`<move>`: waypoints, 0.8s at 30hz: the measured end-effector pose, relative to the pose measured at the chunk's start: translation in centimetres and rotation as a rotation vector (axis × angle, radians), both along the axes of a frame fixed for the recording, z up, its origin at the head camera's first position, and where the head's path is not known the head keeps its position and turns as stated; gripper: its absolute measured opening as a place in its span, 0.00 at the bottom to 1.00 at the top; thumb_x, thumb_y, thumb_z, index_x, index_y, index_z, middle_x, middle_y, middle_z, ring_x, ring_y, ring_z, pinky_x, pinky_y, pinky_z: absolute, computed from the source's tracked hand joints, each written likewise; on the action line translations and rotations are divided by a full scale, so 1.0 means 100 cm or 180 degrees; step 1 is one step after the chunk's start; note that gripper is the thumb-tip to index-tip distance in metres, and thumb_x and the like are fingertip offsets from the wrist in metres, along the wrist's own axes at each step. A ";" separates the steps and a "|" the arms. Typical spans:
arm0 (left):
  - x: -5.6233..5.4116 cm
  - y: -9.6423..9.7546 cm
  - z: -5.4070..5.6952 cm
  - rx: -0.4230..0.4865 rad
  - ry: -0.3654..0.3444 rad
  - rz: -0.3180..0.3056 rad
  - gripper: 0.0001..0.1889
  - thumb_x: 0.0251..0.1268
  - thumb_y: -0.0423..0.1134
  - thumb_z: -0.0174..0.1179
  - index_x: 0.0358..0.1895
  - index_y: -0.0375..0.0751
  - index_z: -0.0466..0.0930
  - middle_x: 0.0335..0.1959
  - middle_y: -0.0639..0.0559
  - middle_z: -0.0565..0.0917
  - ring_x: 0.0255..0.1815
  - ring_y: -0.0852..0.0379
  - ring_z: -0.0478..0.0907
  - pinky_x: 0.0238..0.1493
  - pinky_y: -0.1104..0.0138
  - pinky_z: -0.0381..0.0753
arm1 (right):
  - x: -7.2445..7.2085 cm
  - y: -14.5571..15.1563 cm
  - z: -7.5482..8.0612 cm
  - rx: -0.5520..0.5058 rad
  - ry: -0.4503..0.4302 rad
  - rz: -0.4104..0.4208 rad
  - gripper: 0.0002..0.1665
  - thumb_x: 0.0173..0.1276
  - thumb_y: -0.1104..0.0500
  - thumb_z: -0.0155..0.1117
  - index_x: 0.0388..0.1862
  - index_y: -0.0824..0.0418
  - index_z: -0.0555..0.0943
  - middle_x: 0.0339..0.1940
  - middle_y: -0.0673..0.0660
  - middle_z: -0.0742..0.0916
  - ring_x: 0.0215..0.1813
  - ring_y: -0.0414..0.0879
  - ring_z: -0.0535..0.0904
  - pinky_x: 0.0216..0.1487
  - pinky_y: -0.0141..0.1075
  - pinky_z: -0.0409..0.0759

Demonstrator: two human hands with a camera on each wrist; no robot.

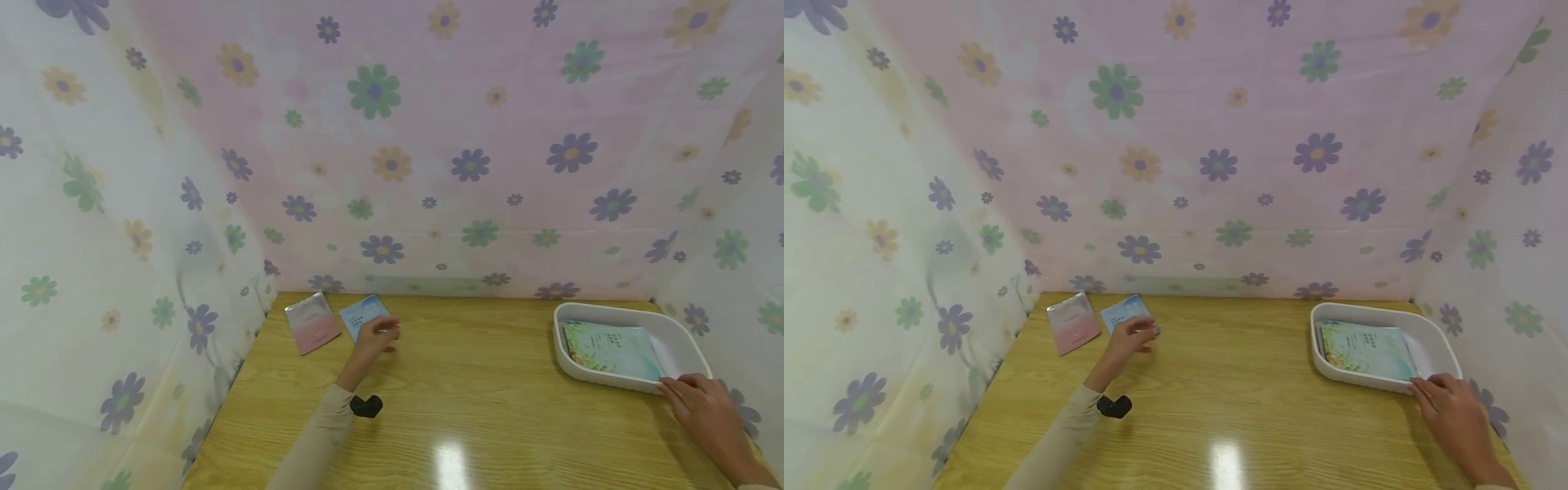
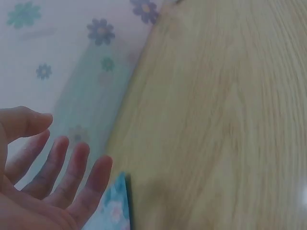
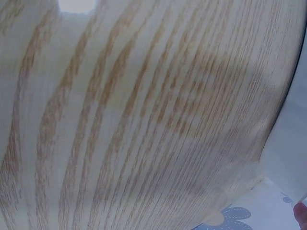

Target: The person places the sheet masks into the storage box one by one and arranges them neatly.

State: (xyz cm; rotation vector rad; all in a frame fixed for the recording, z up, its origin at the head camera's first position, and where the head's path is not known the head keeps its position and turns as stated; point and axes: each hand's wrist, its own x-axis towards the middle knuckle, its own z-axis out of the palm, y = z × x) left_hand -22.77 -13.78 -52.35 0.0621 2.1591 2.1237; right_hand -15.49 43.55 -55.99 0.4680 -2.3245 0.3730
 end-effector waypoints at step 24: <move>0.012 -0.051 -0.035 -0.0311 -0.0855 0.1555 0.21 0.60 0.33 0.62 0.55 0.28 0.73 0.30 0.42 0.79 0.17 0.57 0.69 0.19 0.64 0.73 | 0.002 -0.003 0.004 -0.0004 -0.0160 -0.0074 0.37 0.71 0.38 0.47 0.24 0.69 0.84 0.24 0.65 0.79 0.25 0.63 0.71 0.27 0.56 0.66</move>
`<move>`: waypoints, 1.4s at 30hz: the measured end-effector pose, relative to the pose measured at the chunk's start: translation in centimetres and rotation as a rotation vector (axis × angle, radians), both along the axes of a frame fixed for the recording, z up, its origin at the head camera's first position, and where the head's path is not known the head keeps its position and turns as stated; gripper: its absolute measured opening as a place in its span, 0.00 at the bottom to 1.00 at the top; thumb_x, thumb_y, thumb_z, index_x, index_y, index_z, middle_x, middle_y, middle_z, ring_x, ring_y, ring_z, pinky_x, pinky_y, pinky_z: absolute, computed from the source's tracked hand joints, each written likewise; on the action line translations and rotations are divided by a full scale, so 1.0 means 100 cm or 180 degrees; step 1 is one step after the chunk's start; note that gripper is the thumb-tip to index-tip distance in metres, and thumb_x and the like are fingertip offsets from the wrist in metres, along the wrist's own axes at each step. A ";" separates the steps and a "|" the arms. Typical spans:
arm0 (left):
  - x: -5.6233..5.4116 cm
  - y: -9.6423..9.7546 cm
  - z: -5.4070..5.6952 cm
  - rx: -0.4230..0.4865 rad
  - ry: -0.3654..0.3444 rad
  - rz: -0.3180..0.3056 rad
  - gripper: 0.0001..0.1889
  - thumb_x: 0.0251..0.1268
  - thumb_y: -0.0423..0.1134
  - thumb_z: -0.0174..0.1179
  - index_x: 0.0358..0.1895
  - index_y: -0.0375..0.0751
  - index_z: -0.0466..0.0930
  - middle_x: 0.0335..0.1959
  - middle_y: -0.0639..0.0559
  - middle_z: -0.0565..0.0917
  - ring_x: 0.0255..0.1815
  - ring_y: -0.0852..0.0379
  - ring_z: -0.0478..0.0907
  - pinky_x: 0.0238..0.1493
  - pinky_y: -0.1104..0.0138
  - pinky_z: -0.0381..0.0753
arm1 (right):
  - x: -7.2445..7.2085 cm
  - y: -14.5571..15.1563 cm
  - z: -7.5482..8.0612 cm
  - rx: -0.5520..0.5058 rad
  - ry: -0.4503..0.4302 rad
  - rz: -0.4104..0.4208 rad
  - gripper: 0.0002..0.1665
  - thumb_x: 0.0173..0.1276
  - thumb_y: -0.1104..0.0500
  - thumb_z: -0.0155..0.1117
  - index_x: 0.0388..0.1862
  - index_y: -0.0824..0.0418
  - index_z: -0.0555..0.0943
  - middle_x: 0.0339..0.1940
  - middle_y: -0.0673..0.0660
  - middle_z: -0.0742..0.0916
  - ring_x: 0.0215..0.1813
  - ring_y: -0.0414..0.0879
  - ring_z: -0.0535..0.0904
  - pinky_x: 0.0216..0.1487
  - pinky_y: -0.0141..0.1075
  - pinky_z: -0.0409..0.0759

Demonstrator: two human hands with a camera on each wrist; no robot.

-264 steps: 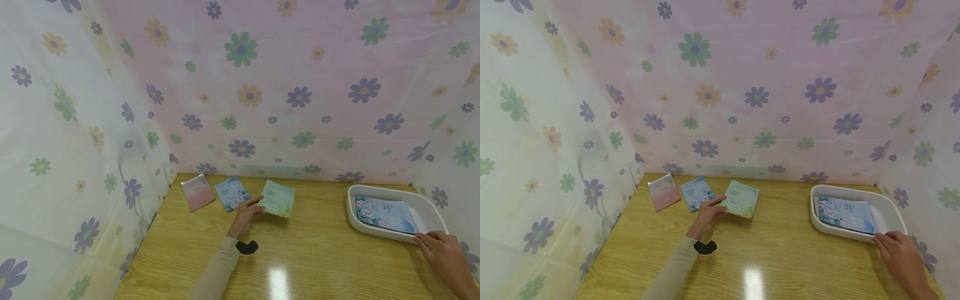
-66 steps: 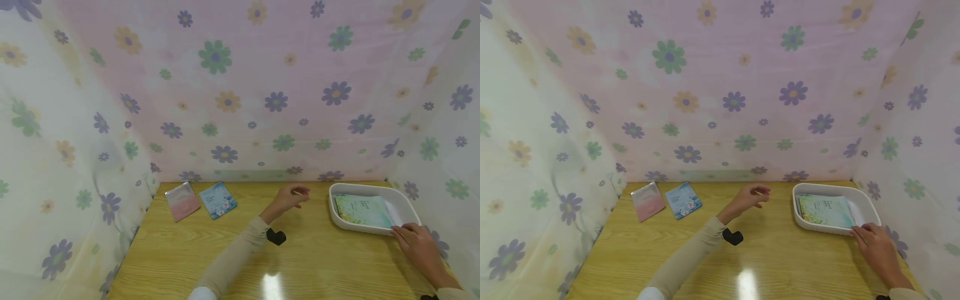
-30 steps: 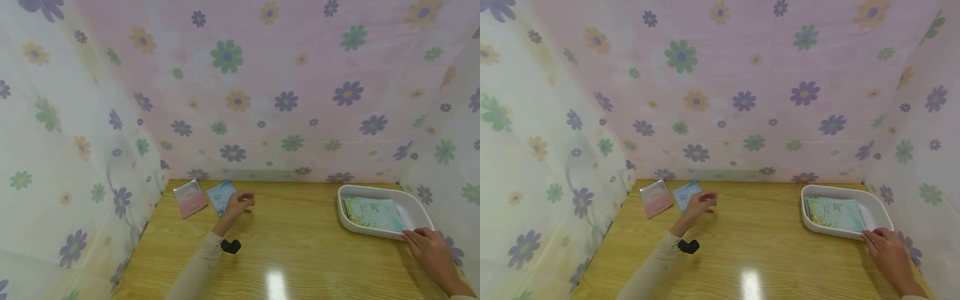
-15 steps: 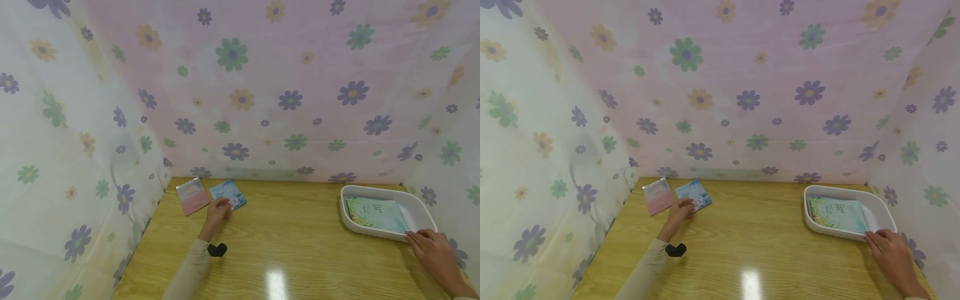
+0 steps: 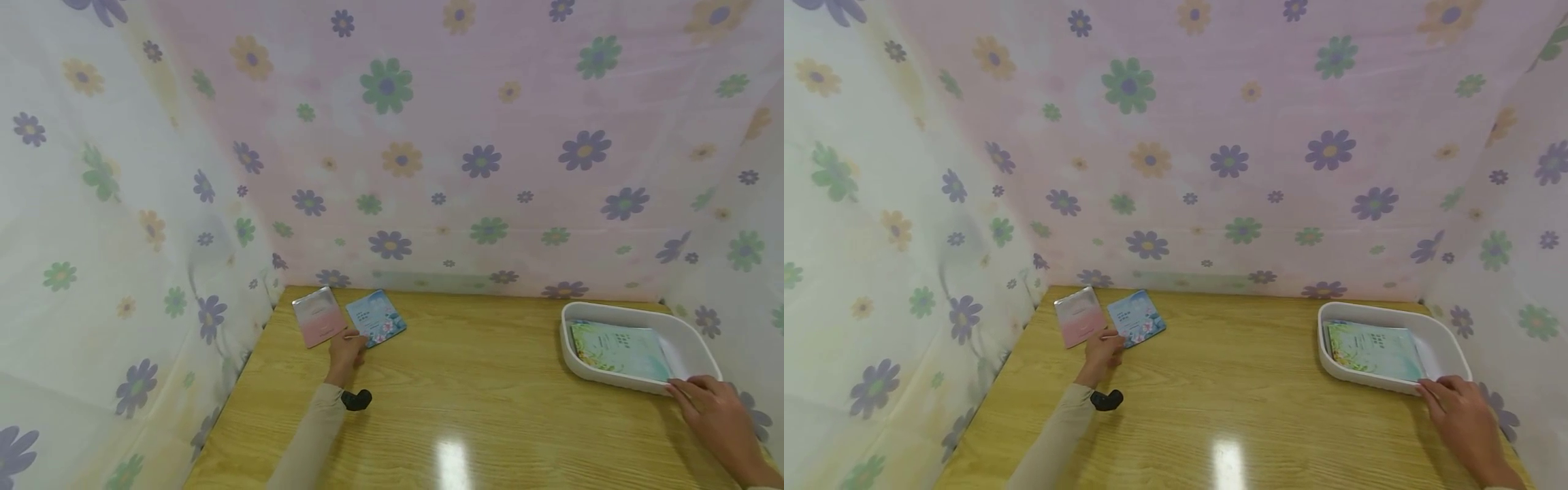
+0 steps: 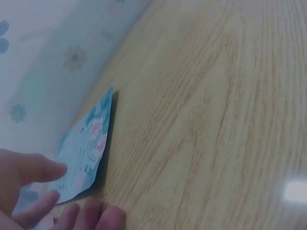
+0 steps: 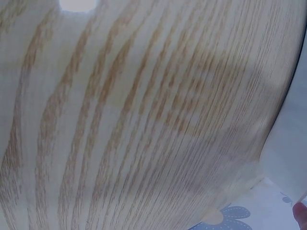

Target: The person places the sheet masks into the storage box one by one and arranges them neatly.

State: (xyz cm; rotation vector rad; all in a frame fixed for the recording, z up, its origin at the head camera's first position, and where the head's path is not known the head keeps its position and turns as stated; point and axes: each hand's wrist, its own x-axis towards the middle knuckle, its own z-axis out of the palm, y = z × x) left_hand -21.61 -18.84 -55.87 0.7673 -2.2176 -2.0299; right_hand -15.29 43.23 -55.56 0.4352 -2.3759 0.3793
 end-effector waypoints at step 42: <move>-0.003 0.022 -0.011 0.0730 0.0468 0.0575 0.21 0.57 0.19 0.57 0.56 0.26 0.75 0.48 0.29 0.75 0.44 0.38 0.80 0.42 0.58 0.83 | 0.000 0.002 -0.001 0.0008 -0.0065 -0.0008 0.25 0.69 0.48 0.59 0.24 0.69 0.84 0.25 0.66 0.79 0.26 0.63 0.71 0.27 0.54 0.66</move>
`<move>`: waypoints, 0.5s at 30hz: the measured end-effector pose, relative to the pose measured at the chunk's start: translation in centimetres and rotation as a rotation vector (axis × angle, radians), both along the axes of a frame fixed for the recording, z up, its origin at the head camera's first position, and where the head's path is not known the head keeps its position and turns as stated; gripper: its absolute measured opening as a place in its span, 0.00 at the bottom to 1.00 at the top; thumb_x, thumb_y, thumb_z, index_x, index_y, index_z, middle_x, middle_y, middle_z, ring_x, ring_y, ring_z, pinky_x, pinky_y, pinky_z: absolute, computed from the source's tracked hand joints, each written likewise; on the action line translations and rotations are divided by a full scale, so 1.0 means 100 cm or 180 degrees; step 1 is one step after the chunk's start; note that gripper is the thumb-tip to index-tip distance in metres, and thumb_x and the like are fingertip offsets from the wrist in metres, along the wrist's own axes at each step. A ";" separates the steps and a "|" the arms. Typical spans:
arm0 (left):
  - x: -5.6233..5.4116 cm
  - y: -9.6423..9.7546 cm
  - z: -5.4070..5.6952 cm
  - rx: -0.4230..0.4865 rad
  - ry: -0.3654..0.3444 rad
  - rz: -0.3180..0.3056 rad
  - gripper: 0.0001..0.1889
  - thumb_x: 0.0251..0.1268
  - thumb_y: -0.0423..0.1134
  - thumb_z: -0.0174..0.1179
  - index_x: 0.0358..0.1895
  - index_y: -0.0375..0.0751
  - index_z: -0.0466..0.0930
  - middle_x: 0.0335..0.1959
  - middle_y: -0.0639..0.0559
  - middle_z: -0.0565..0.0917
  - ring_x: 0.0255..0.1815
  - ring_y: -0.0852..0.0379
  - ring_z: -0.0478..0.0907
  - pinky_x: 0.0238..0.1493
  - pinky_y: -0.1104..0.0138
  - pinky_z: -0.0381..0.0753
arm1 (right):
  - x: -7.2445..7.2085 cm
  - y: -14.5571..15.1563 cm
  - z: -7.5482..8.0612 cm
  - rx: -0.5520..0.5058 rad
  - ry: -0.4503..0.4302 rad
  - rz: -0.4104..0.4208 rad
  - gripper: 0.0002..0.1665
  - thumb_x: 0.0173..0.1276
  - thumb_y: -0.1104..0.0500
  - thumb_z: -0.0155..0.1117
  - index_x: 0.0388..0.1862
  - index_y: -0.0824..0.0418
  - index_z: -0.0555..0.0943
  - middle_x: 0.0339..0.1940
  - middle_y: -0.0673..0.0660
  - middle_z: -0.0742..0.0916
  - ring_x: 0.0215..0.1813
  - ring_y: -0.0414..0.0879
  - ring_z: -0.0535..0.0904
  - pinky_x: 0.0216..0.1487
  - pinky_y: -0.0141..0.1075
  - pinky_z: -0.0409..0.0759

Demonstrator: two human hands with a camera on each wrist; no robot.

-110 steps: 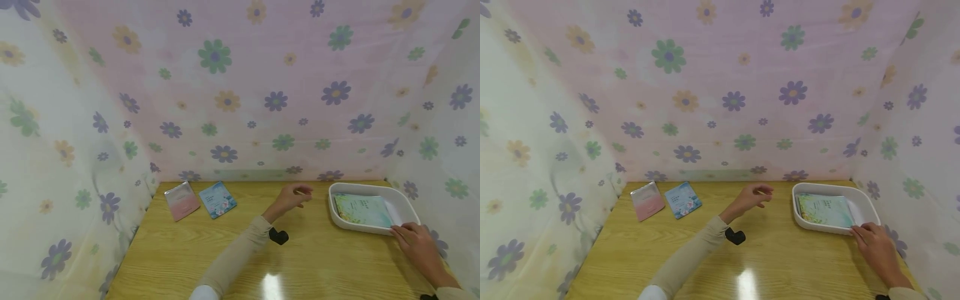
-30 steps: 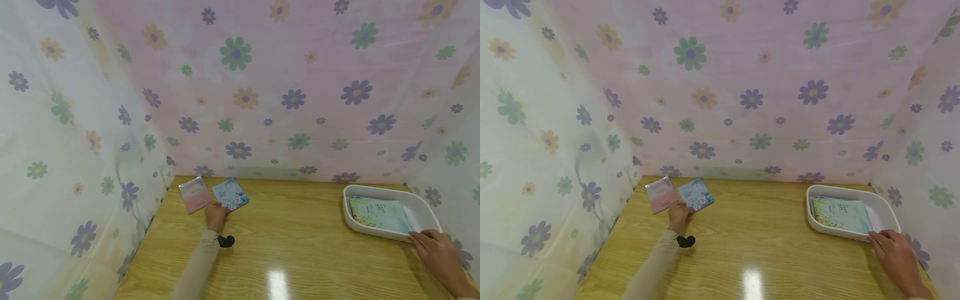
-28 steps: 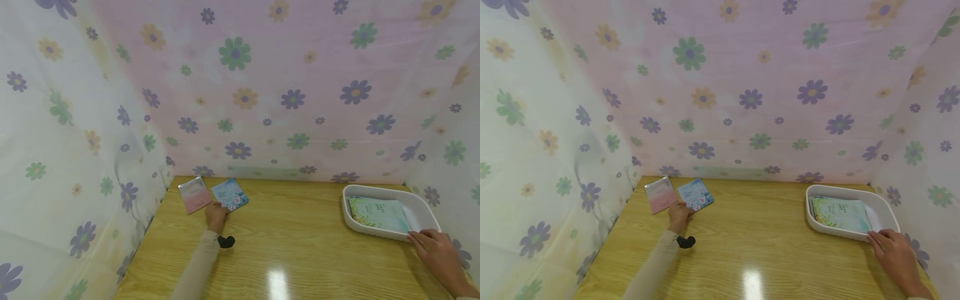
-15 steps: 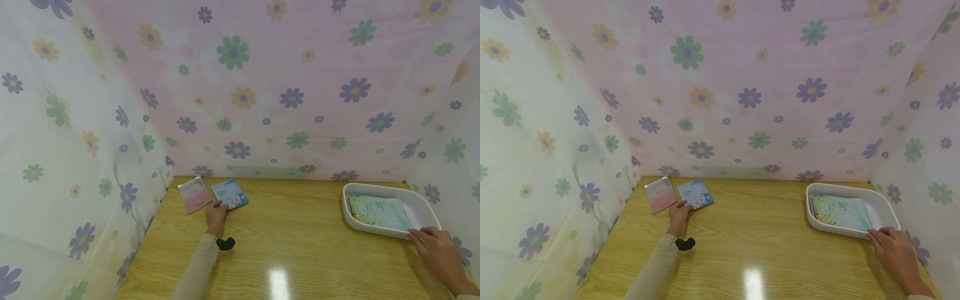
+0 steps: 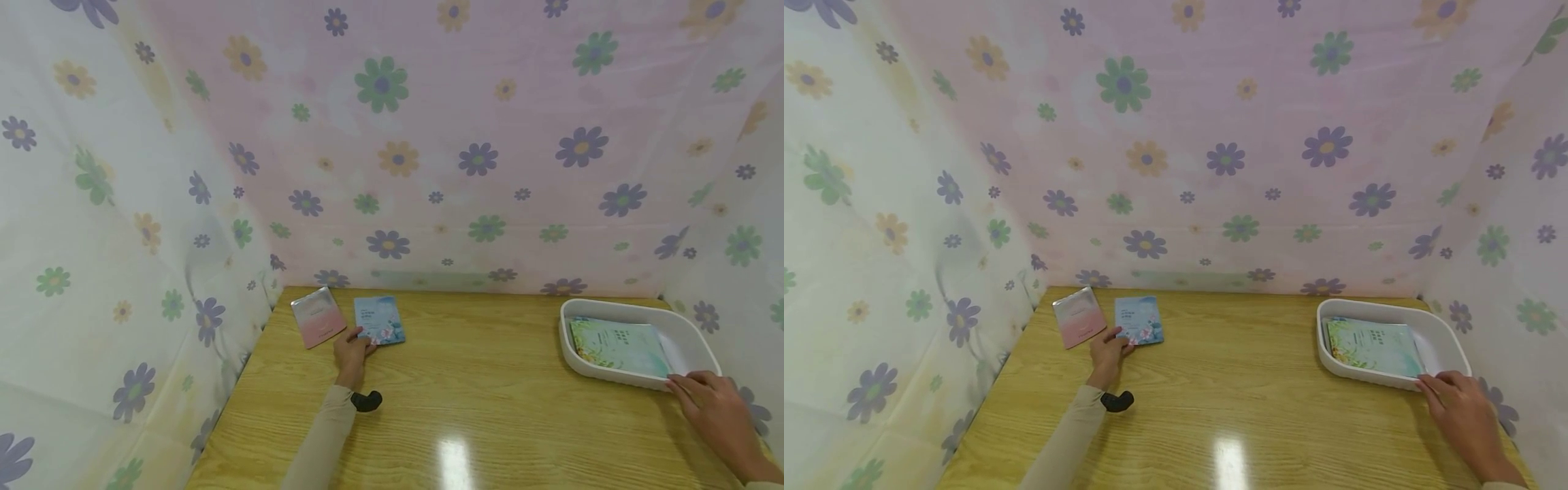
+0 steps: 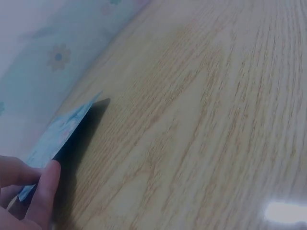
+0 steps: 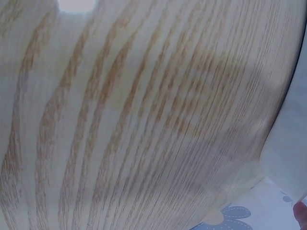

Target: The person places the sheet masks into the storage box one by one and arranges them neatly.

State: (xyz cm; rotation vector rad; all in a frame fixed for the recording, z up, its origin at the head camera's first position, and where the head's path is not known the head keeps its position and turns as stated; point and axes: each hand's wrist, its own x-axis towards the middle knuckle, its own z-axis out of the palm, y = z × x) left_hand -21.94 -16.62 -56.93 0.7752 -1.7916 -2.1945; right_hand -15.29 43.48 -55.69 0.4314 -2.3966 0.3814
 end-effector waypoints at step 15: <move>0.003 -0.010 -0.001 0.0265 0.0058 -0.0592 0.22 0.61 0.19 0.55 0.59 0.28 0.73 0.55 0.30 0.71 0.36 0.48 0.83 0.46 0.58 0.82 | -0.001 0.001 -0.003 -0.0034 0.0004 -0.0021 0.24 0.68 0.49 0.60 0.24 0.69 0.84 0.25 0.66 0.79 0.26 0.63 0.70 0.28 0.55 0.65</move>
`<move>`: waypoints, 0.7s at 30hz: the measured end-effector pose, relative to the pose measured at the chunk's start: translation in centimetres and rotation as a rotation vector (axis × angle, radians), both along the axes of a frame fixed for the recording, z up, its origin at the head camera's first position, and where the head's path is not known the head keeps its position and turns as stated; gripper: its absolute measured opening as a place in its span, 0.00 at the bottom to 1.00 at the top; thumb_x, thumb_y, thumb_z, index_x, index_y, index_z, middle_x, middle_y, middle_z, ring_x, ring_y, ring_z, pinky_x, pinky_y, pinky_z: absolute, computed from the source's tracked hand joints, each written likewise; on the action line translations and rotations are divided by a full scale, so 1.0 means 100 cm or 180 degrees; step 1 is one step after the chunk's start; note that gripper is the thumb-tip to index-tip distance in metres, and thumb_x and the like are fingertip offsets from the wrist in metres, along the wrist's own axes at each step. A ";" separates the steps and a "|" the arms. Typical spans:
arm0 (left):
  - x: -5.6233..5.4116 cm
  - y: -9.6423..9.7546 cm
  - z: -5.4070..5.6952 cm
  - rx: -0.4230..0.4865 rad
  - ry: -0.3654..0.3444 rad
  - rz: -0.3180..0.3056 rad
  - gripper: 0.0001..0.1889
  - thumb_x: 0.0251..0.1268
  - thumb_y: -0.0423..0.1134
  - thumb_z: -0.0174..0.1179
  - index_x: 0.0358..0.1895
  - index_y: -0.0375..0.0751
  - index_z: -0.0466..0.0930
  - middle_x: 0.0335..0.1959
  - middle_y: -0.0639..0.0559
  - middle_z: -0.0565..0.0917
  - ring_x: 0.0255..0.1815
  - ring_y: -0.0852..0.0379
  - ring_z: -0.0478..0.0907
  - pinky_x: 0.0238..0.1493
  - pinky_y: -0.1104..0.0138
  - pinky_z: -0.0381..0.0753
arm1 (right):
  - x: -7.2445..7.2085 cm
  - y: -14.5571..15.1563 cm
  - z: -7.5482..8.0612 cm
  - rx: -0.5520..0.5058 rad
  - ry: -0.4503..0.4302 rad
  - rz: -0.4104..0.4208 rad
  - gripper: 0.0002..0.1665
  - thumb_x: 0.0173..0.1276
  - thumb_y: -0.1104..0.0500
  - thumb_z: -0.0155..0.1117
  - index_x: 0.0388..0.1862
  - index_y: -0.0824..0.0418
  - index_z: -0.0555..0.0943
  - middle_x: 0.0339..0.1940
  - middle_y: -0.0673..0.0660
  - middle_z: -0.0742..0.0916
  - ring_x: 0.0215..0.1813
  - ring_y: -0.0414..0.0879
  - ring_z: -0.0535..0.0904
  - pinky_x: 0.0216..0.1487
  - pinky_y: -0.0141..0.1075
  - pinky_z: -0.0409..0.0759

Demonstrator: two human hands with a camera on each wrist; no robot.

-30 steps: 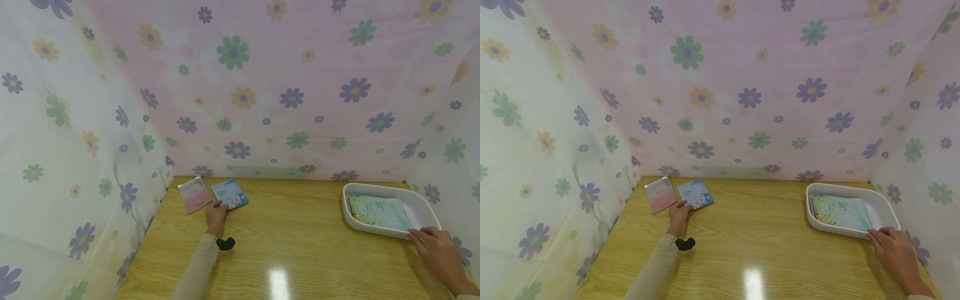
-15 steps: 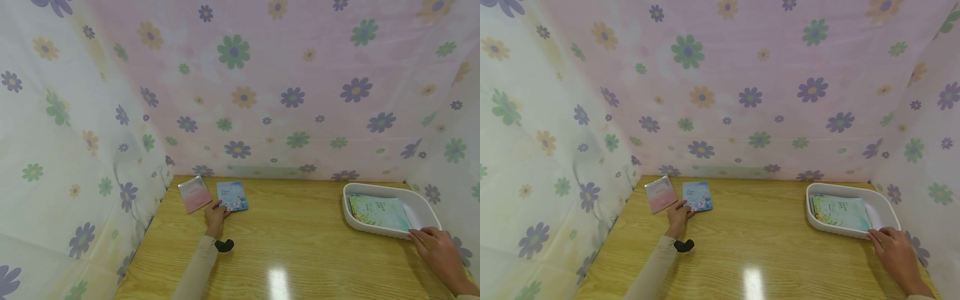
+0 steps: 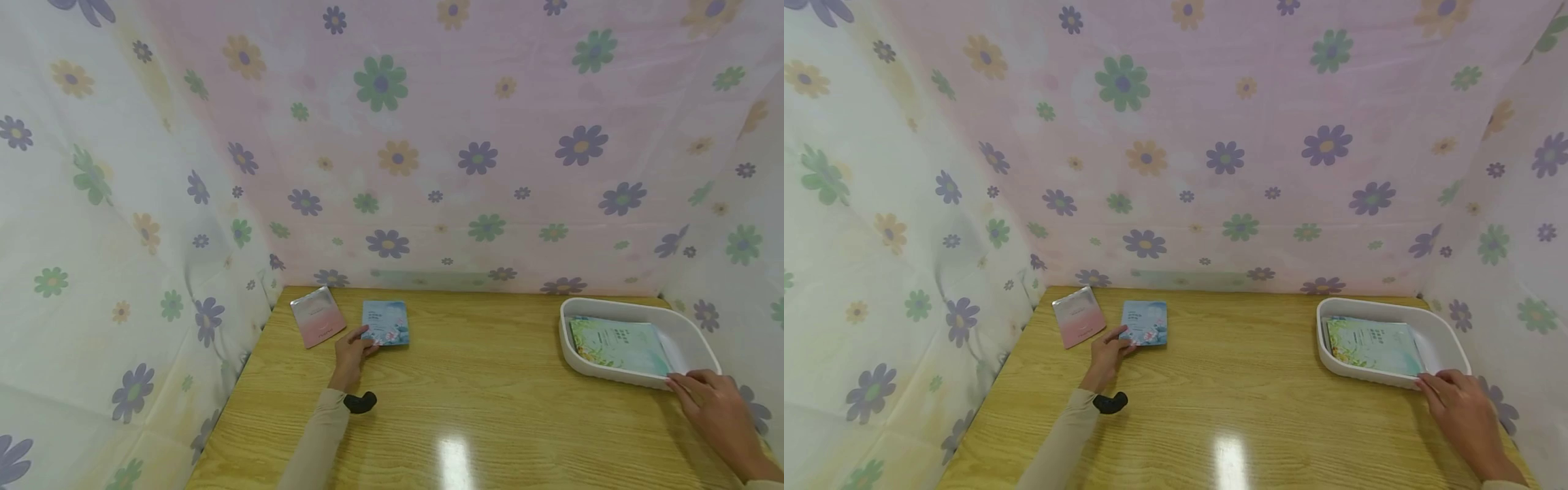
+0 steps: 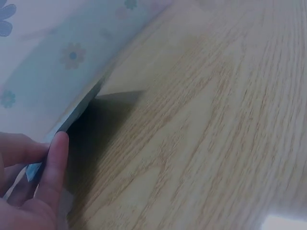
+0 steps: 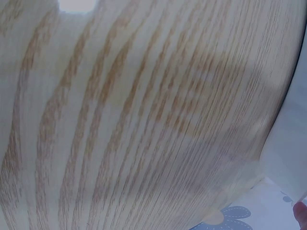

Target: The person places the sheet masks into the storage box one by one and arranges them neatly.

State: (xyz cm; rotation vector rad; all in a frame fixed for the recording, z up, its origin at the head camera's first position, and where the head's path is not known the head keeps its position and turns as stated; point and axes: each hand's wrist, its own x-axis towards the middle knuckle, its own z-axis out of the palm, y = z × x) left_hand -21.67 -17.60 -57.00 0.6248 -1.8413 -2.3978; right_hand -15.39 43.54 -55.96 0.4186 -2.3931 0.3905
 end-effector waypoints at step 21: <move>0.006 -0.002 -0.002 -0.0411 0.0128 -0.0163 0.22 0.56 0.16 0.53 0.56 0.24 0.74 0.52 0.27 0.74 0.30 0.48 0.82 0.35 0.59 0.85 | 0.002 -0.002 0.003 -0.0001 -0.0048 -0.0058 0.17 0.64 0.55 0.66 0.25 0.70 0.84 0.26 0.66 0.79 0.28 0.64 0.70 0.29 0.56 0.66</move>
